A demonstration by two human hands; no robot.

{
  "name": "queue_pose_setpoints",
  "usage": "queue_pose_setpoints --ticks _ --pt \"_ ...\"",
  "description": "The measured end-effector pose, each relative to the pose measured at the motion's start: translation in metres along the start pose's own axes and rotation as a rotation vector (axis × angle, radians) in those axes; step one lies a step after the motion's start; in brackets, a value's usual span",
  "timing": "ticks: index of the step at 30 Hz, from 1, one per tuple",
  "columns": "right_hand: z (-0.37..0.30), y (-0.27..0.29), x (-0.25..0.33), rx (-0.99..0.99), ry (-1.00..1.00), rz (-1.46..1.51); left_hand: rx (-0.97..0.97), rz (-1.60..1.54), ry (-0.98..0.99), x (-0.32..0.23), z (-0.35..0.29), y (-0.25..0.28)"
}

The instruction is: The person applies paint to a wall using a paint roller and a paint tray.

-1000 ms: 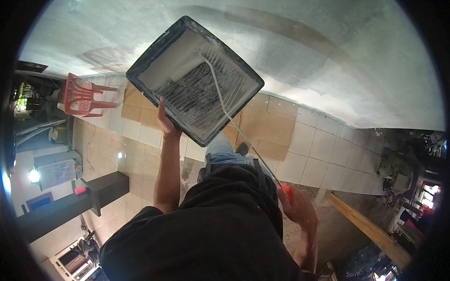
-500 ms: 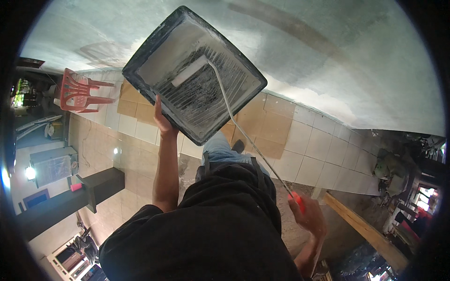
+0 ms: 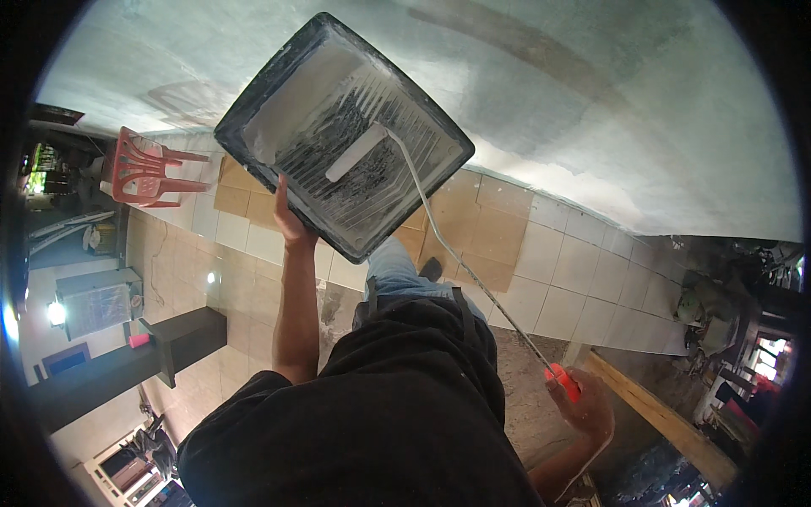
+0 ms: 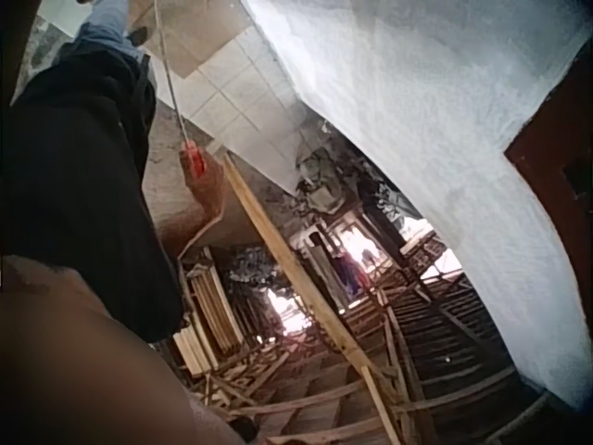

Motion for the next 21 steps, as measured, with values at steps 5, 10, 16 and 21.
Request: queue_pose_setpoints --ticks 5,10,16,21 --pt "0.001 -0.002 -0.01 0.066 -0.018 0.06 0.035 0.016 0.027 0.004 0.002 0.003" --pt "-0.006 -0.001 -0.023 0.072 -0.052 0.129 0.01 0.023 0.02 -0.003 -0.004 -0.009" --pt "-0.016 0.005 -0.044 -0.008 0.062 0.059 0.024 0.022 0.001 -0.003 -0.002 -0.009" --pt "-0.013 0.002 -0.04 0.034 -0.007 0.151 0.01 0.01 0.013 -0.001 0.0 -0.013"
Point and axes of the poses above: each hand's wrist, its own z-axis towards the middle knuckle, its own y-axis out of the back of the hand, x = y × z, the point moved 6 cm from there along z, towards the middle knuckle, and after that the axes turned 15 degrees about z, right-handed, at the moved point
